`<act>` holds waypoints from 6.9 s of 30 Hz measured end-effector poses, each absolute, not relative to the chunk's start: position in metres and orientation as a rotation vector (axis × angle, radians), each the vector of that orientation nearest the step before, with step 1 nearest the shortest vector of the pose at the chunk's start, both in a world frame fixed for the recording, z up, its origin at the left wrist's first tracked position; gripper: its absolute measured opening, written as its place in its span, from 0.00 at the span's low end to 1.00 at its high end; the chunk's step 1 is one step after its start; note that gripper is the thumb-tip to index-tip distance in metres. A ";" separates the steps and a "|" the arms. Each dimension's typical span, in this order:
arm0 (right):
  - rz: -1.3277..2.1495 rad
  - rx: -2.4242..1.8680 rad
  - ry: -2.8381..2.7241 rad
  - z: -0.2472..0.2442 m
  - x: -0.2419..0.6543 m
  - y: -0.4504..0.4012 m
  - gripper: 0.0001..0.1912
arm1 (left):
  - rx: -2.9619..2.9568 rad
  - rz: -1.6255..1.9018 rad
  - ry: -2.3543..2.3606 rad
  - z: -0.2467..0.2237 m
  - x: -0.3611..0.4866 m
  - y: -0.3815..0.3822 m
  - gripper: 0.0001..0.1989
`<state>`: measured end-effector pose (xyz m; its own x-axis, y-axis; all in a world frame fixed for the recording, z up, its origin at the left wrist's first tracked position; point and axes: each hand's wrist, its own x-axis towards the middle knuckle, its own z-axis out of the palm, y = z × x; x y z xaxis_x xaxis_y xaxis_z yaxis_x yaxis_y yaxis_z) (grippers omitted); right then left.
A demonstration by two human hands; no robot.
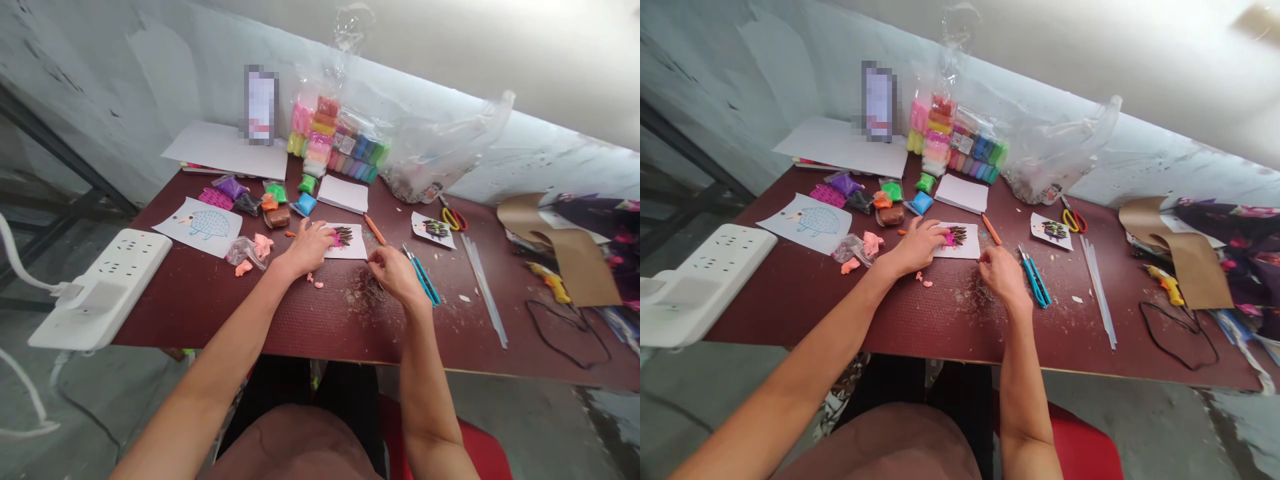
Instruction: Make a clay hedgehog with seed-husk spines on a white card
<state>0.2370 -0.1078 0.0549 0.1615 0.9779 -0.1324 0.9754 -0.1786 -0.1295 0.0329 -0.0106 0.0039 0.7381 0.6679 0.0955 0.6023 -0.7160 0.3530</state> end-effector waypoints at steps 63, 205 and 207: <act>0.140 -2.529 -2.023 0.054 0.184 -0.026 0.18 | 2.656 0.318 0.966 0.007 0.033 -0.010 0.23; 0.330 -2.518 -1.571 0.058 0.246 -0.117 0.08 | 2.739 0.429 1.012 -0.003 0.029 -0.011 0.18; 0.395 -2.353 -1.527 0.057 0.241 -0.110 0.07 | 2.731 0.425 1.004 -0.003 0.028 -0.010 0.19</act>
